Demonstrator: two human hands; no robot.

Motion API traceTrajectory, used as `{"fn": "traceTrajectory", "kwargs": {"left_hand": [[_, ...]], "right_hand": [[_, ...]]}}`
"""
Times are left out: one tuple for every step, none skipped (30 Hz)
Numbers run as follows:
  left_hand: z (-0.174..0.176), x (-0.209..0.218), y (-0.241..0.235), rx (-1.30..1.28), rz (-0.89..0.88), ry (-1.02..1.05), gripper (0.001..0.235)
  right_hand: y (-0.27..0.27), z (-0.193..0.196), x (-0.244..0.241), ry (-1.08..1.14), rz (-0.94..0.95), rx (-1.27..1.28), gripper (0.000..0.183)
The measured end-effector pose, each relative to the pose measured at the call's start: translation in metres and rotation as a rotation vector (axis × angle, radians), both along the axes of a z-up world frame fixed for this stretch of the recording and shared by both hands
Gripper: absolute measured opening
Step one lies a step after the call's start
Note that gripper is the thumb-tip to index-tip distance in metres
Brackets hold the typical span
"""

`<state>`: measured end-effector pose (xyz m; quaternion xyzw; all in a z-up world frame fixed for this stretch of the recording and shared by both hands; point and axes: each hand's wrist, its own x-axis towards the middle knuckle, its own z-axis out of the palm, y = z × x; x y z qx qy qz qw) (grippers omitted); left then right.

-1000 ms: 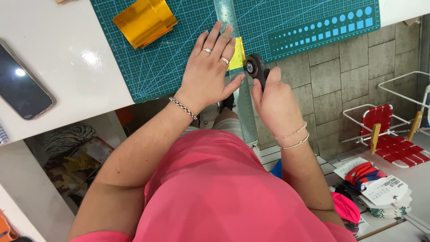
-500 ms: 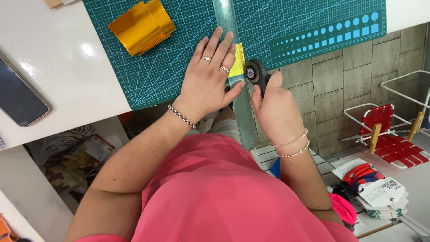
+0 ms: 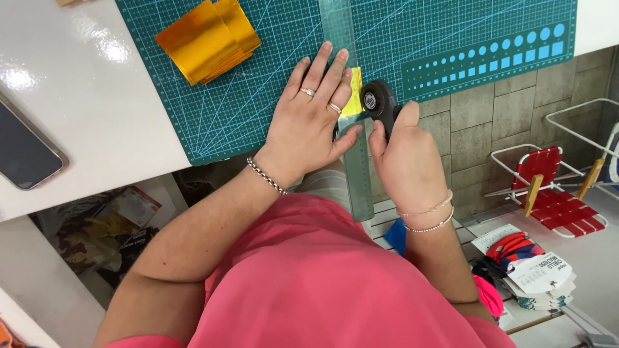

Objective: The person uses a rotary cutter and a clear ruler to cut a sheet of gold-colored material on a green cutting mat. They repeatedly measure, align, and cut the material into smaller rectangular pieces, stacking the cut pieces on the mat.

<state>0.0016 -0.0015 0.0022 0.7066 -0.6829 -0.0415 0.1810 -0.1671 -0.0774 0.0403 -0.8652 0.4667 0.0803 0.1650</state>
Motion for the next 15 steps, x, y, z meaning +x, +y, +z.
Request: {"fn": "traceTrajectory", "kwargs": {"left_hand": [[0.0,0.001,-0.001,0.0,0.0,0.0,0.072],[-0.001,0.001,-0.001,-0.004,-0.001,0.004,0.072],[-0.001,0.0,0.0,-0.005,-0.005,0.012,0.071],[-0.001,0.0,0.001,-0.002,-0.006,0.015,0.071],[-0.001,0.0,0.0,-0.004,-0.007,0.014,0.072],[0.0,0.001,0.0,-0.006,-0.007,0.013,0.072],[-0.001,0.0,0.0,-0.006,-0.006,0.013,0.072],[-0.001,0.0,0.0,-0.006,-0.007,0.018,0.072],[-0.001,0.0,0.0,-0.005,-0.008,0.022,0.072],[0.0,0.001,0.0,-0.005,-0.007,0.022,0.072],[0.0,0.001,0.0,-0.004,-0.008,0.023,0.072],[0.0,0.001,0.0,-0.004,-0.01,0.023,0.072],[0.0,0.001,-0.001,-0.003,-0.008,0.025,0.072],[-0.001,0.001,-0.001,-0.007,-0.01,0.023,0.072],[-0.002,0.001,0.0,-0.008,-0.012,0.021,0.071]], "right_hand": [[0.0,0.001,0.002,0.0,0.0,0.0,0.034],[0.0,0.002,0.004,0.004,-0.002,-0.01,0.033],[0.002,0.003,0.005,0.012,-0.005,-0.017,0.032],[0.002,0.002,0.006,0.016,-0.007,-0.014,0.032],[0.001,0.001,0.007,0.023,-0.003,-0.027,0.035],[-0.001,0.0,0.007,0.029,0.0,-0.04,0.039],[-0.001,0.0,0.009,0.03,0.0,-0.04,0.039],[-0.002,0.001,0.01,0.023,0.007,-0.053,0.037],[-0.003,0.001,0.012,0.017,0.014,-0.065,0.035],[-0.004,0.0,0.013,0.018,0.014,-0.064,0.035],[-0.006,-0.002,0.014,0.009,0.012,-0.062,0.041],[-0.007,-0.003,0.015,0.0,0.009,-0.06,0.047],[-0.009,-0.002,0.018,0.002,0.011,-0.059,0.047],[-0.01,-0.001,0.022,-0.003,-0.01,-0.046,0.039],[-0.01,0.0,0.025,-0.008,-0.032,-0.029,0.033]]}}
